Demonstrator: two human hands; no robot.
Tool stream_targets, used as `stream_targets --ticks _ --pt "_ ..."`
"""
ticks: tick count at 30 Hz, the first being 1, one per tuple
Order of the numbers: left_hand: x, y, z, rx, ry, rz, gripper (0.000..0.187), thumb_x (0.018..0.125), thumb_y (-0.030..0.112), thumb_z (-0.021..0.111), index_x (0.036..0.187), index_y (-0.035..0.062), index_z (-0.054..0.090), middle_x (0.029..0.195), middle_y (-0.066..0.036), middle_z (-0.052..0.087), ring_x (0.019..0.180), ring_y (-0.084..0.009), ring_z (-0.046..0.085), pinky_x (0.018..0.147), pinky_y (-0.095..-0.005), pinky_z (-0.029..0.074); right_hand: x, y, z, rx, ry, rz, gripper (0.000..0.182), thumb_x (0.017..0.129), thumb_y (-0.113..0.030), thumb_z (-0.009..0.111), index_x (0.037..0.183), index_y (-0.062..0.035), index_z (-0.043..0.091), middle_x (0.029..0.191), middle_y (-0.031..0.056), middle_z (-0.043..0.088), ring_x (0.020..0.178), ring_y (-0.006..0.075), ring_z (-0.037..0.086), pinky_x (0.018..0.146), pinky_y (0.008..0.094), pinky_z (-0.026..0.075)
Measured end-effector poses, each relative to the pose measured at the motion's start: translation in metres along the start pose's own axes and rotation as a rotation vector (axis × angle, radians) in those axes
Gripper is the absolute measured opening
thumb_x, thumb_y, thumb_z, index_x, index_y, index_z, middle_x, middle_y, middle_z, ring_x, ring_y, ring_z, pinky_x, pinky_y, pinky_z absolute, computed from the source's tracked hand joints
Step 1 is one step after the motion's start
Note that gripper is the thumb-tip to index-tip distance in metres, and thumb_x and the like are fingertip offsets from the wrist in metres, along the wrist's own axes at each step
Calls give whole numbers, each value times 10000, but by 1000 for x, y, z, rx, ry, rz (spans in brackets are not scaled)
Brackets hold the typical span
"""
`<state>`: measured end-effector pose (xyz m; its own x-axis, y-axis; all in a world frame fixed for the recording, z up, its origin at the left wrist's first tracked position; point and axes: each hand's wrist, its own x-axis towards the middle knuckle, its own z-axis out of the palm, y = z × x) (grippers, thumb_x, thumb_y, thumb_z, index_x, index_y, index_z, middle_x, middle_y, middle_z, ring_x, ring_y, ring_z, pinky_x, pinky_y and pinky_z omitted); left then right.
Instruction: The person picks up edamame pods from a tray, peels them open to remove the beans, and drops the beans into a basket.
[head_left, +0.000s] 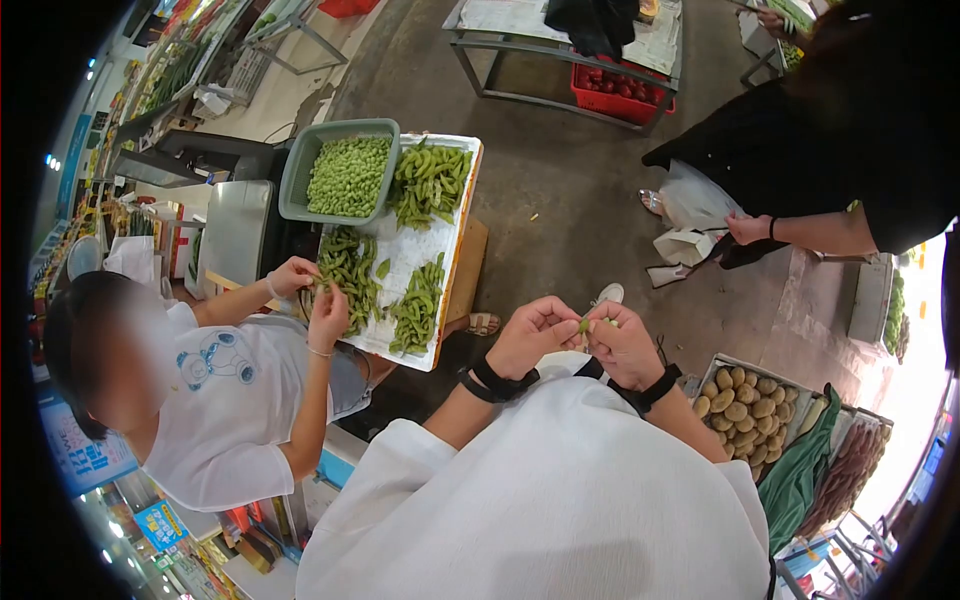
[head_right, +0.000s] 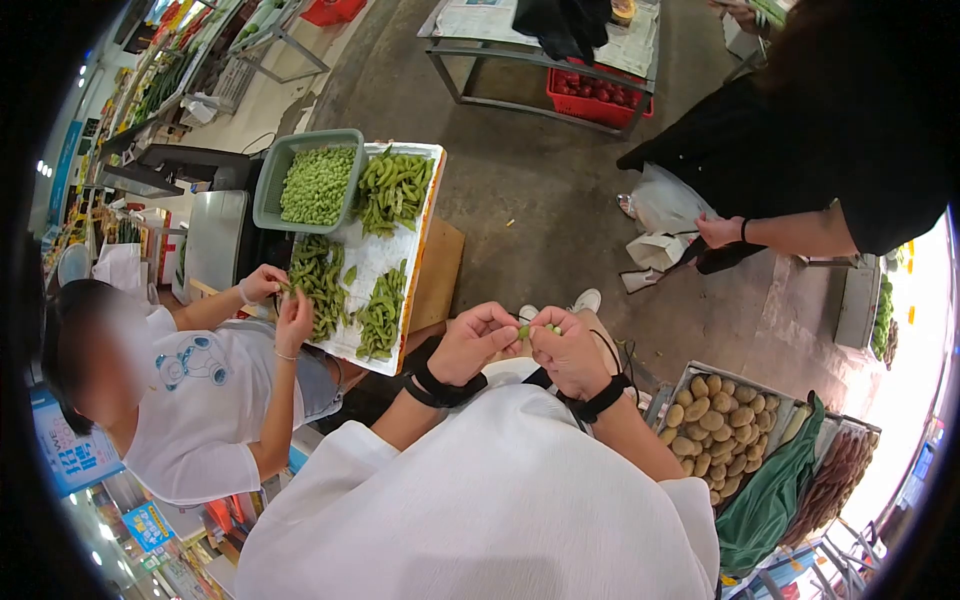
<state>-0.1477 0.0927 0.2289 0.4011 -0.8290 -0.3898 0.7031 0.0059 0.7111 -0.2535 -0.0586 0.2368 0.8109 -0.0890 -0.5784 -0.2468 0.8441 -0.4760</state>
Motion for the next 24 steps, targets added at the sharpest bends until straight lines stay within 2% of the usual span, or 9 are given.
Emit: stream_targets --ticks 3,6,9,12,15,21,24 --pt "3 -1 1 -135 -2 -46 56 913 34 595 963 18 572 882 -56 637 803 -110 623 710 -234 519 1 1 -1 10 23 -13 90 849 17 573 872 -62 537 680 -24 513 499 38 425 440 183 303" --pt "4 3 10 28 93 -12 60 905 37 606 958 12 593 887 -53 640 804 -103 619 706 -231 514 2 1 0 -59 107 -55 74 849 -6 589 863 -63 543 684 -30 521 499 29 422 439 182 301" --pt "-1 19 26 811 178 232 66 897 46 619 950 7 615 880 -45 642 788 -91 612 698 -226 510 1 0 2 -257 187 -101 55 850 -37 609 846 -59 559 681 -40 524 507 17 418 438 182 297" --pt "-1 17 26 876 181 278 77 892 59 630 943 2 623 872 -40 645 773 -78 607 687 -213 505 0 0 5 -374 216 -139 51 849 -53 620 828 -50 574 671 -55 514 528 6 414 447 183 298" --pt "4 2 17 498 186 178 76 901 55 616 955 1 618 866 -41 647 764 -79 608 680 -211 509 0 1 6 -439 219 -187 51 844 -56 626 827 -40 581 670 -66 508 557 0 415 467 182 304" --pt "5 -3 17 211 194 64 99 941 69 560 978 -10 608 869 -53 652 763 -91 615 677 -223 516 -1 2 5 -505 240 -202 52 833 -58 631 839 -29 588 688 -68 513 593 -4 424 494 172 310" --pt "6 -4 15 188 186 44 125 952 68 536 1030 -12 593 879 -63 651 770 -95 616 690 -222 514 -2 2 5 -507 227 -215 57 837 -65 633 841 -28 590 685 -69 512 583 -5 419 487 171 302"
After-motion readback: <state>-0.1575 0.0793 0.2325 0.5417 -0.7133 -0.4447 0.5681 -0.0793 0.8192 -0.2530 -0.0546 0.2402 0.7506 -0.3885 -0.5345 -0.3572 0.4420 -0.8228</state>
